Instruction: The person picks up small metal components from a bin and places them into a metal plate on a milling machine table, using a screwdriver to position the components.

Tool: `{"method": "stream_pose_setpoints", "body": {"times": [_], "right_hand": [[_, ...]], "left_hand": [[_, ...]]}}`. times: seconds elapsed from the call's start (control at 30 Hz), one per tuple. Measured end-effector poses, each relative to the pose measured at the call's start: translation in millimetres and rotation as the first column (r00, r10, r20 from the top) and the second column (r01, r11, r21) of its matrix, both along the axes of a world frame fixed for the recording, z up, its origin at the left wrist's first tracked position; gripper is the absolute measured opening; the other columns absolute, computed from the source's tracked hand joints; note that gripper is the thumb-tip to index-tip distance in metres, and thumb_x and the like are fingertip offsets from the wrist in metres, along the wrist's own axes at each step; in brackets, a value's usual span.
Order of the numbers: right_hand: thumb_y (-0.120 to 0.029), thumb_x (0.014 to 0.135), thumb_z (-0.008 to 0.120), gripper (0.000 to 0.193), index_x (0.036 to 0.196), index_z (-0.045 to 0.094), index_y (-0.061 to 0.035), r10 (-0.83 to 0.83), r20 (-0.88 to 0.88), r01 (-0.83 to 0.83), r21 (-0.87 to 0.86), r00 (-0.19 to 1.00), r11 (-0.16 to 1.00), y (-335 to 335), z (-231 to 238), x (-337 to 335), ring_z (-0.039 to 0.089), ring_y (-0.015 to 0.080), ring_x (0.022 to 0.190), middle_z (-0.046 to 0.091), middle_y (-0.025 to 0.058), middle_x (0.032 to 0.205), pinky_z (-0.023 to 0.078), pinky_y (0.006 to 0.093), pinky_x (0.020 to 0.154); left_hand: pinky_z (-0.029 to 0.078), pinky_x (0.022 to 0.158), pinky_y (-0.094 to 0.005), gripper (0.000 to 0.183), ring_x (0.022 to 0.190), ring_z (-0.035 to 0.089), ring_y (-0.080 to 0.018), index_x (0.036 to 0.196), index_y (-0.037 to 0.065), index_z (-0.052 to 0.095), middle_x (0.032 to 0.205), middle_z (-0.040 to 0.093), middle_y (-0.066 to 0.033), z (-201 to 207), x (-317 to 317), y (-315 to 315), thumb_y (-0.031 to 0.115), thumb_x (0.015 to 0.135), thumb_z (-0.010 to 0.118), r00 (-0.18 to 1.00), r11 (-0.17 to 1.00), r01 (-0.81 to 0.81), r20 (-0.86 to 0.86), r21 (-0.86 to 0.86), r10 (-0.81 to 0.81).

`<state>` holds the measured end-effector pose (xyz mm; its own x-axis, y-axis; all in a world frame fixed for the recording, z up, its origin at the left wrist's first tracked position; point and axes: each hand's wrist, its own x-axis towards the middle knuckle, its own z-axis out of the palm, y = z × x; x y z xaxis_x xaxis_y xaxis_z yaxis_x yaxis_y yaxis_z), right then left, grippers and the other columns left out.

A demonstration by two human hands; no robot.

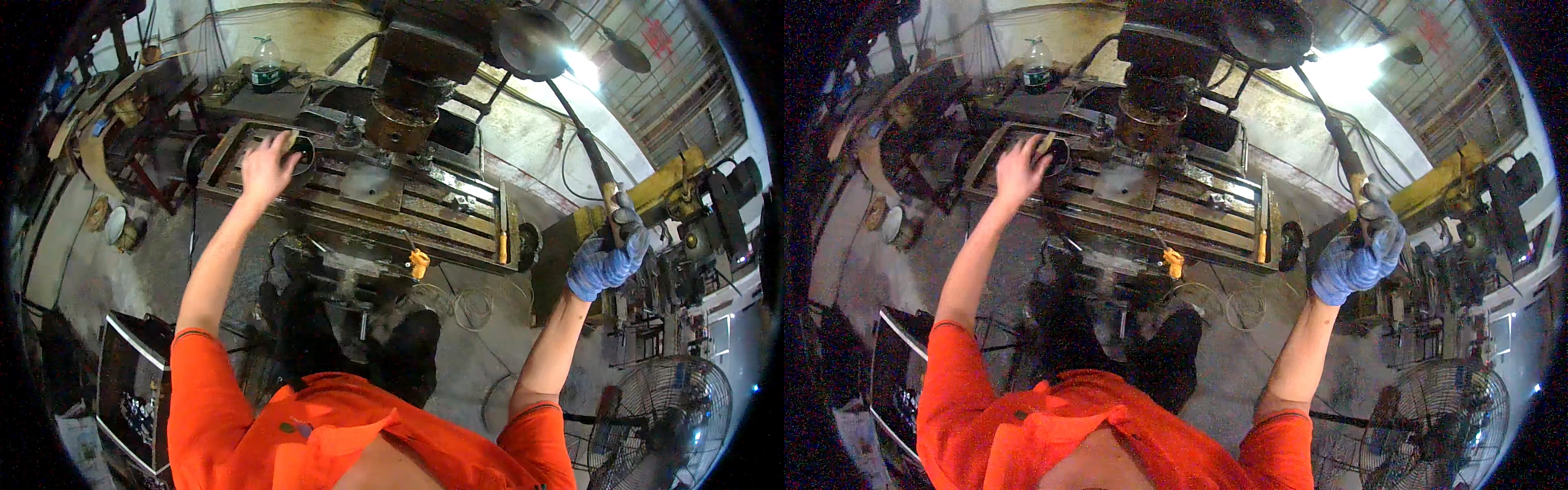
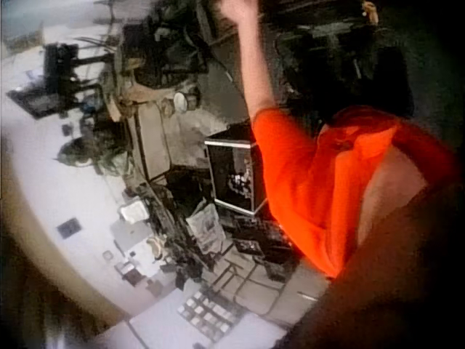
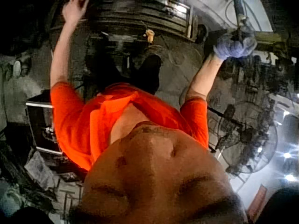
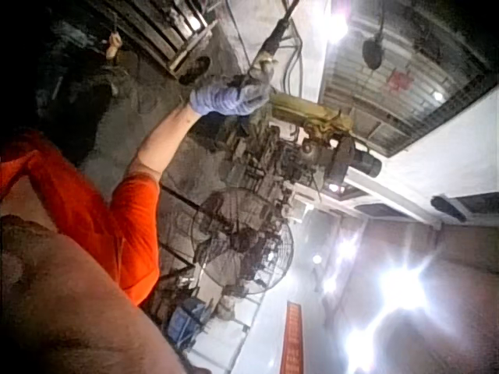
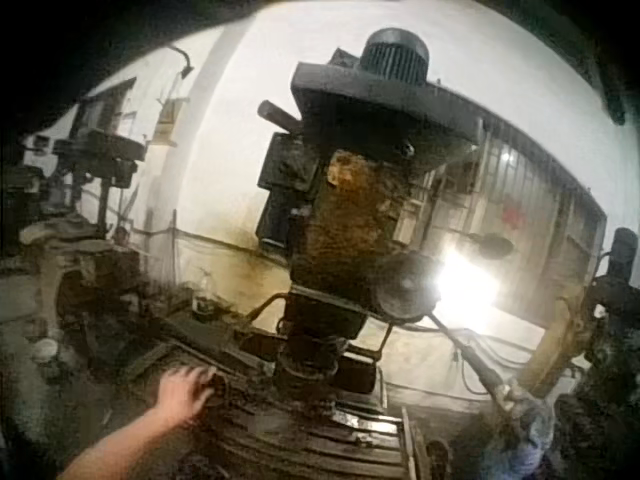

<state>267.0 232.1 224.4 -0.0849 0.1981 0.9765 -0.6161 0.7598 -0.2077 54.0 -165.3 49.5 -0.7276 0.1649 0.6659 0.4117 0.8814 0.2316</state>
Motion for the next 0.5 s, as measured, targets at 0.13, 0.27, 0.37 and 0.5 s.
{"method": "stream_pose_setpoints", "body": {"times": [0.13, 0.27, 0.37, 0.5], "right_hand": [[-0.016, 0.089, 0.038, 0.022, 0.078, 0.049, 0.0000, 0.092, -0.002, -0.092, -0.061, 0.996, 0.994, -1.7, 4.6, -2.6, 0.058, 0.0268, 0.087, 0.057, 0.0114, 0.083, 0.043, 0.0414, 0.084], [-0.005, 0.084, 0.041, 0.013, 0.078, 0.051, -0.0001, -0.200, 0.006, 0.198, 0.118, 0.980, 0.973, 0.8, 16.4, 0.5, 0.057, 0.0250, 0.082, 0.057, 0.0117, 0.082, 0.042, 0.0368, 0.077], [-0.016, 0.085, 0.042, 0.019, 0.078, 0.051, -0.0005, -0.224, 0.077, 0.229, -0.060, 0.972, 0.972, 10.0, 12.1, 5.4, 0.056, 0.0283, 0.088, 0.057, 0.0120, 0.084, 0.039, 0.0421, 0.085], [-0.029, 0.085, 0.043, 0.029, 0.076, 0.051, -0.0023, -0.157, 0.133, 0.175, -0.134, 0.979, 0.975, 0.5, 1.5, 6.9, 0.054, 0.0320, 0.096, 0.057, 0.0117, 0.084, 0.033, 0.0493, 0.094]], "left_hand": [[0.041, 0.076, -0.0435, 0.049, 0.080, 0.057, -0.0325, 0.121, 0.012, 0.046, 0.088, 0.059, -0.0162, -13.3, 8.0, -36.9, 0.034, 0.078, 0.059, 0.973, 0.965, -0.039, 0.211, -0.259, 0.096], [0.044, 0.068, -0.0414, 0.035, 0.073, 0.058, -0.0339, 0.111, 0.007, 0.054, 0.078, 0.061, -0.0160, -34.1, -7.0, -53.8, 0.024, 0.081, 0.056, 0.973, 0.984, 0.103, 0.219, -0.147, -0.069], [0.045, 0.055, -0.0368, 0.023, 0.060, 0.058, -0.0314, 0.096, -0.001, 0.060, 0.069, 0.060, -0.0165, -30.2, -7.7, -41.2, 0.016, 0.083, 0.053, 0.945, 0.939, 0.028, 0.296, 0.342, -0.136], [0.044, 0.052, -0.0342, 0.025, 0.053, 0.058, -0.0242, 0.099, -0.002, 0.059, 0.064, 0.059, -0.0163, -14.1, 18.4, 26.3, 0.017, 0.084, 0.052, 0.765, 0.718, 0.092, 0.412, 0.690, -0.495]]}}
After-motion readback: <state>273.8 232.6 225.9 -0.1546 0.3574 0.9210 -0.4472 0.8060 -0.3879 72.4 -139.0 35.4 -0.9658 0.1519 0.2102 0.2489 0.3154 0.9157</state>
